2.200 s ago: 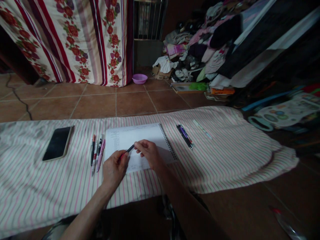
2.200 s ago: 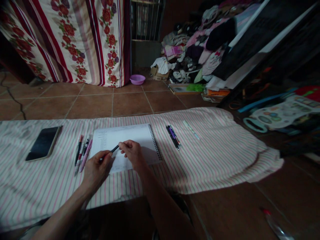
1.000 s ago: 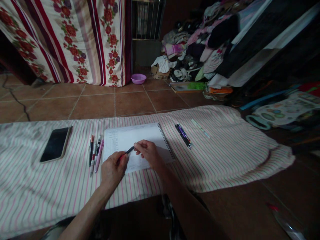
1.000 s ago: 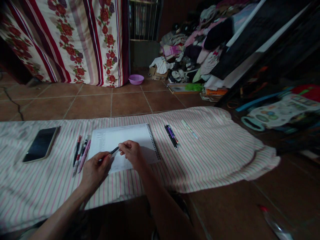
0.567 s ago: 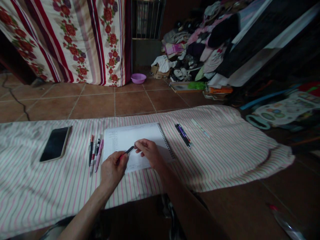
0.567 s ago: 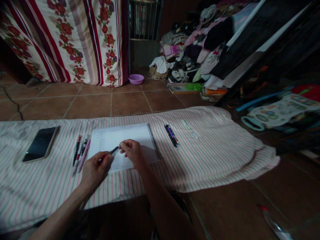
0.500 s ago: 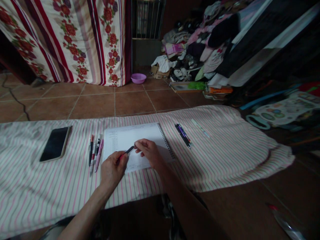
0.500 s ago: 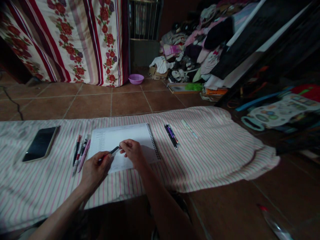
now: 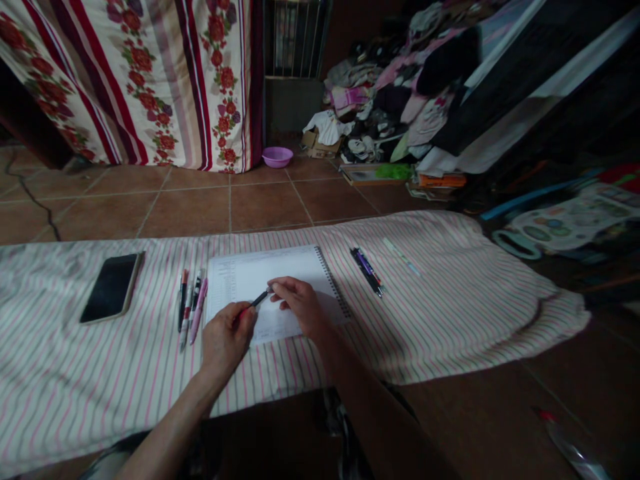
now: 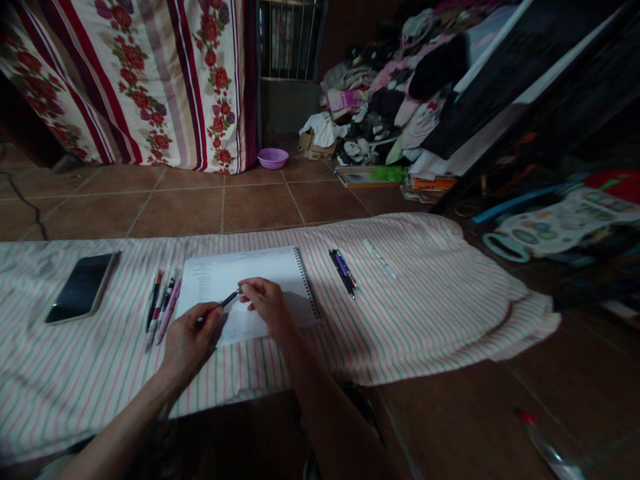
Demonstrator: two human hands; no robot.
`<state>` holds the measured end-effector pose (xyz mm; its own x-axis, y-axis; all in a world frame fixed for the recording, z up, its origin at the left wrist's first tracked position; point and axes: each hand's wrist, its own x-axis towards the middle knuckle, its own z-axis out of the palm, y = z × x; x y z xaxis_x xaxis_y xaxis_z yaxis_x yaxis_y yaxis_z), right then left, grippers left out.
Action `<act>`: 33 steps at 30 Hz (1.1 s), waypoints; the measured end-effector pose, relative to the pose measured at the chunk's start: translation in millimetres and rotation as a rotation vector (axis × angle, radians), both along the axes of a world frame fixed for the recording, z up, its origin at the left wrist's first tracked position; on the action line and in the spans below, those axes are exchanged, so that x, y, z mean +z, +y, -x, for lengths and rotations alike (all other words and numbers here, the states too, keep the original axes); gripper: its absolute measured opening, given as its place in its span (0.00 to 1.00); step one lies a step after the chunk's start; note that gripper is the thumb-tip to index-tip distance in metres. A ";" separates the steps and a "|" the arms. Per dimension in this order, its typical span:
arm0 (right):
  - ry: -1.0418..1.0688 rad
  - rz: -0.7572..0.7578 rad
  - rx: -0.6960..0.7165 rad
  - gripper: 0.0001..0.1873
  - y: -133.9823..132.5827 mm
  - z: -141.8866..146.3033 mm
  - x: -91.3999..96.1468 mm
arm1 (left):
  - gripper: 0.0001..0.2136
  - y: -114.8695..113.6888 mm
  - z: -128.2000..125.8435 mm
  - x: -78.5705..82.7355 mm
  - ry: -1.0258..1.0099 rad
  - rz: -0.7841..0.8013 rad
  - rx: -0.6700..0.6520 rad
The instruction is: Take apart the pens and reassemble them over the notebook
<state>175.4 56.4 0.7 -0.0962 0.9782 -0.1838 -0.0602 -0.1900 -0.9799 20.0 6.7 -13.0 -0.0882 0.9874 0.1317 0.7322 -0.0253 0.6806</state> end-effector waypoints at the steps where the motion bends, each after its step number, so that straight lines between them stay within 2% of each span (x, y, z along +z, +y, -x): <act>1: 0.003 0.004 -0.003 0.12 -0.2 0.2 0.0 | 0.13 -0.2 0.1 0.0 -0.002 -0.001 0.000; 10: 0.036 0.059 -0.065 0.15 -1.5 0.6 2.2 | 0.14 0.0 1.4 -3.1 -0.012 -0.033 0.000; 33: 0.026 0.088 -0.130 0.14 -0.7 -1.0 7.2 | 0.15 -1.4 1.5 1.2 0.001 -0.036 0.012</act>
<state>176.4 55.8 7.9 0.0242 0.9631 -0.2680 -0.1150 -0.2636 -0.9577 18.5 5.3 -11.9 -0.1004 0.9807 0.1675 0.7330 -0.0409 0.6790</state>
